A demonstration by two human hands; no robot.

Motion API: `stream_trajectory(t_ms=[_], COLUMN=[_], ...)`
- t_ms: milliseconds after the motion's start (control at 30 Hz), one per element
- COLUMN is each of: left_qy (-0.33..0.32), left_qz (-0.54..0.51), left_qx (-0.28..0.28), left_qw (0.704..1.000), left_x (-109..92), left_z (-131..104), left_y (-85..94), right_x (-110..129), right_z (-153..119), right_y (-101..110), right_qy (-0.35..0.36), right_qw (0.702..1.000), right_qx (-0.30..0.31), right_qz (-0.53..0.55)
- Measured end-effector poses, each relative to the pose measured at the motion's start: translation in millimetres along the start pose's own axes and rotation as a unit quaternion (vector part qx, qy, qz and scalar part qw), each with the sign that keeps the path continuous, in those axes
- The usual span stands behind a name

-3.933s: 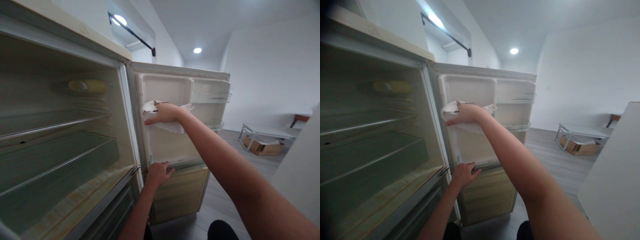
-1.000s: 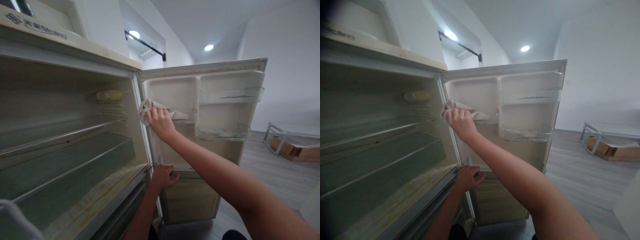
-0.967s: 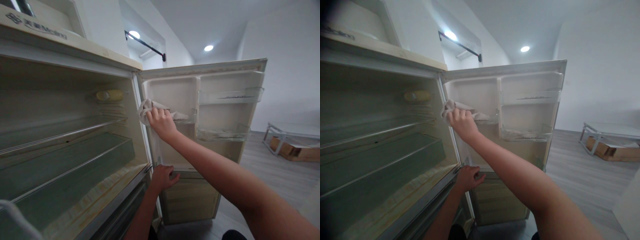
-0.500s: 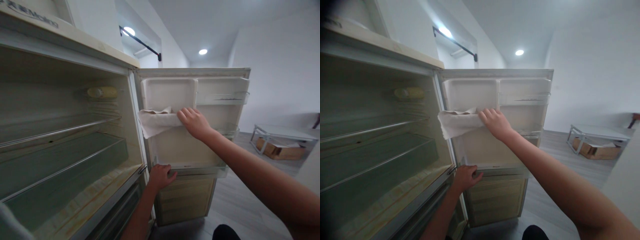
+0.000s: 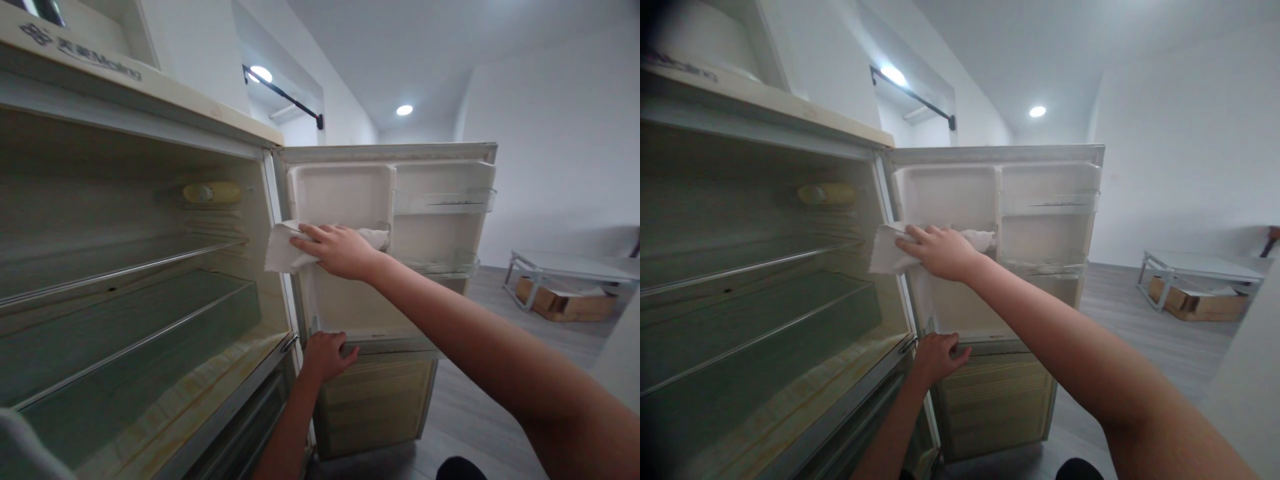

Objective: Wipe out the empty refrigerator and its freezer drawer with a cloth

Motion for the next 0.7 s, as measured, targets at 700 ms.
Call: stream_trajectory(t_ms=[700], left_qy=[-0.023], left_qz=[-0.019], left_qx=[-0.003], left_qw=[1.000], left_x=[11.6], left_z=[-7.1], left_y=[1.7], right_x=[-64.5], right_z=[28.5], right_y=[6.4], right_qy=[-0.059], right_qw=[0.997], right_qx=[0.040], right_qz=[0.044])
Point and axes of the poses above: each hand's wrist, its own z-axis towards the middle knuckle, its own y-axis out of the back of the hand, x = y × z, the point moved 3 cm from there along z, towards the middle knuckle, and after that the axes turned 14 degrees about y, right-handed, at the moved point
